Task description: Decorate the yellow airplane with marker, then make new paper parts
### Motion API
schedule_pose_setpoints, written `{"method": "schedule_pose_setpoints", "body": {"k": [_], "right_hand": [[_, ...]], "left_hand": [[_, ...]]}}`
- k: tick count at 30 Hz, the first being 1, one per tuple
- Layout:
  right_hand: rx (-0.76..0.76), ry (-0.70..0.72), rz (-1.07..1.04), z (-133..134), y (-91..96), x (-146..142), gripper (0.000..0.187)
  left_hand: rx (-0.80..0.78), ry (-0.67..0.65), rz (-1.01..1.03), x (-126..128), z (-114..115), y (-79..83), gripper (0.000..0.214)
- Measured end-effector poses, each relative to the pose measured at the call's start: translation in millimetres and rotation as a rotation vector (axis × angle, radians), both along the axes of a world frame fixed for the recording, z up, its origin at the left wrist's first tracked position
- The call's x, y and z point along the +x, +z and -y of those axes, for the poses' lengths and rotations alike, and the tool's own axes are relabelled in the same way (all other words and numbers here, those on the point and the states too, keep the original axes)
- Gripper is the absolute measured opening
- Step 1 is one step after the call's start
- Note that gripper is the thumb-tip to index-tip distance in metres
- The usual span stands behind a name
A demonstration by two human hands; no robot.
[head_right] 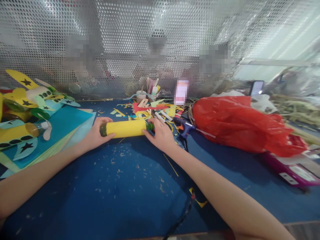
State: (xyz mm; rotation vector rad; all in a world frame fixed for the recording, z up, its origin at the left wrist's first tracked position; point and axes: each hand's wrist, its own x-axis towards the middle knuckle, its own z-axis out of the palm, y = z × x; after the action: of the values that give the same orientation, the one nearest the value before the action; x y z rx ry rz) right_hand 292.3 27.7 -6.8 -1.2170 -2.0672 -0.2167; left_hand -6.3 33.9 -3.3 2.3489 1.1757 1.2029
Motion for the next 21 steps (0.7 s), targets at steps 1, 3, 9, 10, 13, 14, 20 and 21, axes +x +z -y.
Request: {"method": "schedule_pose_setpoints", "body": {"k": [1, 3, 9, 10, 13, 14, 20, 21], "right_hand": [[-0.021, -0.014, -0.022, -1, -1.1, 1, 0.041], [-0.059, -0.027, -0.050, -2, -3.6, 1, 0.049], [-0.193, -0.020, -0.085, -3, -11.4, 1, 0.053], [-0.208, -0.003, -0.116, -4, -12.0, 1, 0.053], [-0.268, 0.097, -0.302, -5, -12.1, 0, 0.053], [-0.296, 0.138, -0.404, -6, -11.8, 0, 0.052], [-0.480, 0.276, -0.863, -7, -10.7, -3, 0.048], [-0.520, 0.293, -0.876, -6, -10.6, -4, 0.048]], "left_hand": [[-0.020, 0.000, -0.002, -1, -2, -0.1, 0.048], [-0.078, -0.001, 0.001, -2, -6, -1.1, 0.058], [-0.174, -0.048, 0.012, -5, -13, -7.6, 0.086], [-0.179, -0.059, 0.006, -5, -14, -7.7, 0.088], [-0.214, -0.021, -0.002, -6, -14, -5.4, 0.076], [-0.233, -0.003, 0.016, -7, -14, -4.3, 0.067], [-0.426, -0.040, 0.373, -11, -21, -4.9, 0.045], [-0.444, -0.048, 0.398, -12, -22, -5.3, 0.044]]}}
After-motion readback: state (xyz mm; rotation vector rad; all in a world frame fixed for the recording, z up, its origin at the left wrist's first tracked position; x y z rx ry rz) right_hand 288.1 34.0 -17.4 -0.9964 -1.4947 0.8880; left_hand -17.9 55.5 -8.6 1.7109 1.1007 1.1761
